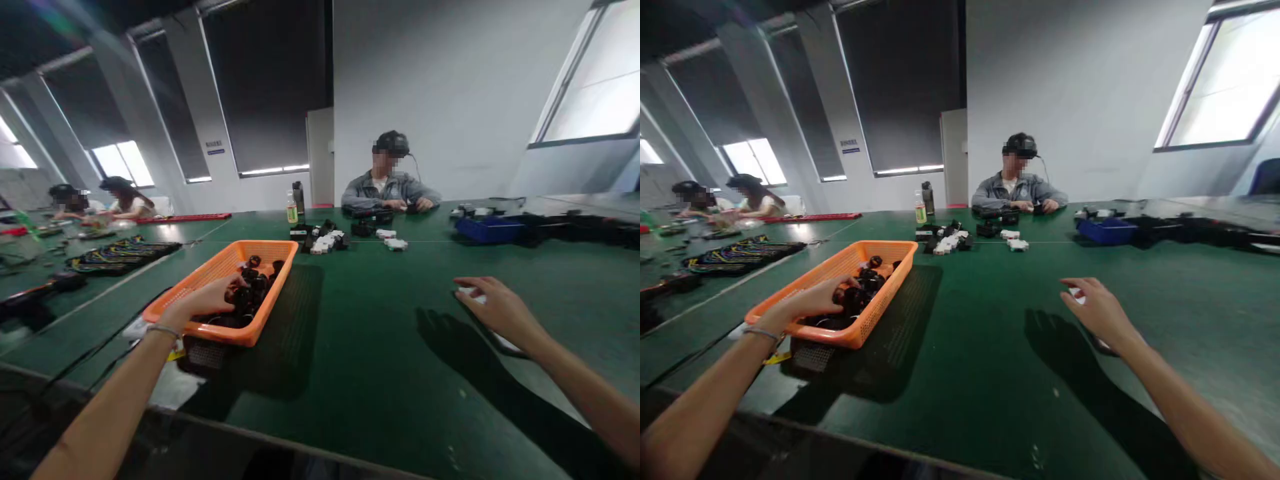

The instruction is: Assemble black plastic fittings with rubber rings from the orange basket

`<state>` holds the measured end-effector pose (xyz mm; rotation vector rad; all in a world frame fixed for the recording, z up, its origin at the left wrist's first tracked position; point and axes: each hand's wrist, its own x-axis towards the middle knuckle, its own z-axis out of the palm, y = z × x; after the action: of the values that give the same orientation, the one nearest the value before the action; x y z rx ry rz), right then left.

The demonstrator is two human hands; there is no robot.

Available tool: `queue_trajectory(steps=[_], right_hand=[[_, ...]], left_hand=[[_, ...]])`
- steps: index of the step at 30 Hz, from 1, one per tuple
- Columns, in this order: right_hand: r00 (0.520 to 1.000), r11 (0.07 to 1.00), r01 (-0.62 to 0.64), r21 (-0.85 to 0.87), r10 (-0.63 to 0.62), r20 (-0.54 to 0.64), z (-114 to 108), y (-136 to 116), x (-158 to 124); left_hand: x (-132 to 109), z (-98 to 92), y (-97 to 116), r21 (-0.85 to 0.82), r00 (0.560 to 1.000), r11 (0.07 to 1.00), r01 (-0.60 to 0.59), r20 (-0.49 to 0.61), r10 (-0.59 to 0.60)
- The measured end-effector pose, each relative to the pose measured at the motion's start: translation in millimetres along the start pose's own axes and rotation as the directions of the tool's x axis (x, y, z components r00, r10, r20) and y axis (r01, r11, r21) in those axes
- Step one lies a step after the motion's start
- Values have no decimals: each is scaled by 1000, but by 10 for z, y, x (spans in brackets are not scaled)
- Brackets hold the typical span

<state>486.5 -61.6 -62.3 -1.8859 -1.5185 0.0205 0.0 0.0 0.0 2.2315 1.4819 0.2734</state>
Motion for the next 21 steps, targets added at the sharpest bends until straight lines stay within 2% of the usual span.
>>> queue_trajectory(steps=[4,8,12,16,21], right_hand=[[999,1000,12,-11,-12,31,-26,34,-25],[997,999,41,-16,-40,68,-12,79,-25],[993,995,99,-25,-97,62,17,126,-33],[990,992,122,-19,-121,78,25,113,-44],[986,996,84,-32,-78,147,18,25,-40]], left_hand=[[16,2,-143,-6,995,998,-62,-79,61],[-6,-7,-161,67,990,989,-134,-34,136],[-23,-5,-107,143,993,985,-96,-46,104],[-42,-12,-21,147,998,989,-19,-61,28],[-73,-34,70,141,996,987,-83,39,78]])
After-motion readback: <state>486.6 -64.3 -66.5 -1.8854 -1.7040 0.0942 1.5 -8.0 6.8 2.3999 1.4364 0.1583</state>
